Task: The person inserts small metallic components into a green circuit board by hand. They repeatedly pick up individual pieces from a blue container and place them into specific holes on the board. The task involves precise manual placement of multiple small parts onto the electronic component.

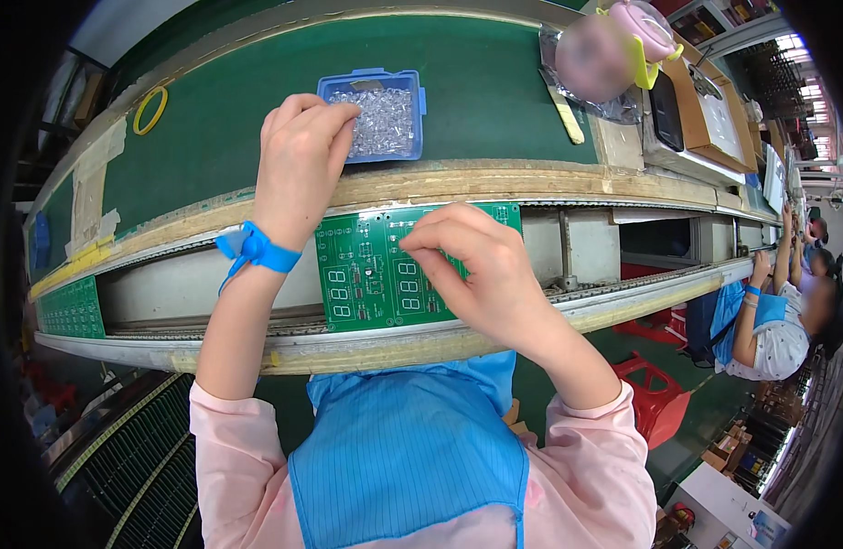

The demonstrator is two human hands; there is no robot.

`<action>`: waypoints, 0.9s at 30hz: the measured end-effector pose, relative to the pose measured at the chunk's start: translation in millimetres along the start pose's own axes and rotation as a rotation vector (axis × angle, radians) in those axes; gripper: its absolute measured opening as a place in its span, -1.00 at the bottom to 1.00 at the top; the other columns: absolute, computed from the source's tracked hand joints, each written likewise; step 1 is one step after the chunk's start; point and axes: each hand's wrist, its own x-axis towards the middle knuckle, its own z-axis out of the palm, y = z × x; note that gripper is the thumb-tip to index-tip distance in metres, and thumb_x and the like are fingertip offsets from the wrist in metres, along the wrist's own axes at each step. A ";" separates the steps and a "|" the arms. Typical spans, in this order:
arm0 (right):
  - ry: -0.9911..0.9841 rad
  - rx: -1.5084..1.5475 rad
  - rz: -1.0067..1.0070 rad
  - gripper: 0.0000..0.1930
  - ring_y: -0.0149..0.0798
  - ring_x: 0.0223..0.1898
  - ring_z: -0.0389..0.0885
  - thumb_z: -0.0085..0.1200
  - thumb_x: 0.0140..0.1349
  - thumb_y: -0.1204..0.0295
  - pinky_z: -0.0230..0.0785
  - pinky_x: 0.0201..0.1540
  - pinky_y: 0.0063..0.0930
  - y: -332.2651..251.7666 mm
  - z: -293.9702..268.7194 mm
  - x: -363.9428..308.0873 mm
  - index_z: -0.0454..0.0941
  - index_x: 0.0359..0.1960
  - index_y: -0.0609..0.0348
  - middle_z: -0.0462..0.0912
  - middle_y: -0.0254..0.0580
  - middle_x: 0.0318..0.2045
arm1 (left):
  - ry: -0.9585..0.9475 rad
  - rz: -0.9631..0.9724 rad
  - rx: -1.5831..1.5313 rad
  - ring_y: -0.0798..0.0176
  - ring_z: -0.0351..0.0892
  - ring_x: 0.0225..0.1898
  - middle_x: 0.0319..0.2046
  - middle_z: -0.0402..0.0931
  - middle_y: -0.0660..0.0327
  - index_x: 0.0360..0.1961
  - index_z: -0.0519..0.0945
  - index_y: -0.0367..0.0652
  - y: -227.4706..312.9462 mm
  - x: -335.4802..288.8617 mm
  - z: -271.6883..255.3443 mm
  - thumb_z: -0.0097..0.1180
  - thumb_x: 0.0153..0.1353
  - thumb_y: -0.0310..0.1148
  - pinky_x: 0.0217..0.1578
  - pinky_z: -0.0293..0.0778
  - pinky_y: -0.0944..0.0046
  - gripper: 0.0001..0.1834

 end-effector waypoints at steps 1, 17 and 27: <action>-0.002 -0.034 -0.009 -0.85 -0.12 -0.25 0.65 0.21 0.14 0.69 0.50 -0.25 -0.36 3.0 1.4 -0.1 0.63 -0.24 0.27 0.65 -0.11 -0.28 | 0.013 -0.008 -0.043 0.09 0.58 -0.16 -0.36 0.66 0.18 -0.25 0.70 -0.17 3.2 -2.8 -5.9 0.26 0.13 -0.50 -0.07 0.42 0.08 -0.85; -0.079 -0.325 -0.082 -0.82 -0.05 -0.19 0.56 0.21 0.06 0.66 0.44 -0.10 -0.21 35.7 27.5 -7.9 0.58 -0.27 0.25 0.61 -0.14 -0.32 | -0.214 -0.249 -0.561 0.06 0.58 -0.16 -0.31 0.64 0.14 -0.32 0.69 -0.27 29.8 -85.3 -29.1 0.28 0.07 -0.60 -0.12 0.50 0.13 -0.88; -0.089 -0.360 -0.021 -0.63 -0.10 -0.19 0.55 0.20 0.09 0.63 0.40 -0.05 -0.20 34.4 27.9 -7.3 0.53 -0.02 0.18 0.60 -0.21 -0.36 | -0.196 -0.262 -0.634 0.03 0.53 -0.16 -0.33 0.60 0.13 -0.32 0.64 -0.26 28.7 -92.5 -18.5 0.22 0.10 -0.58 -0.09 0.47 0.09 -0.90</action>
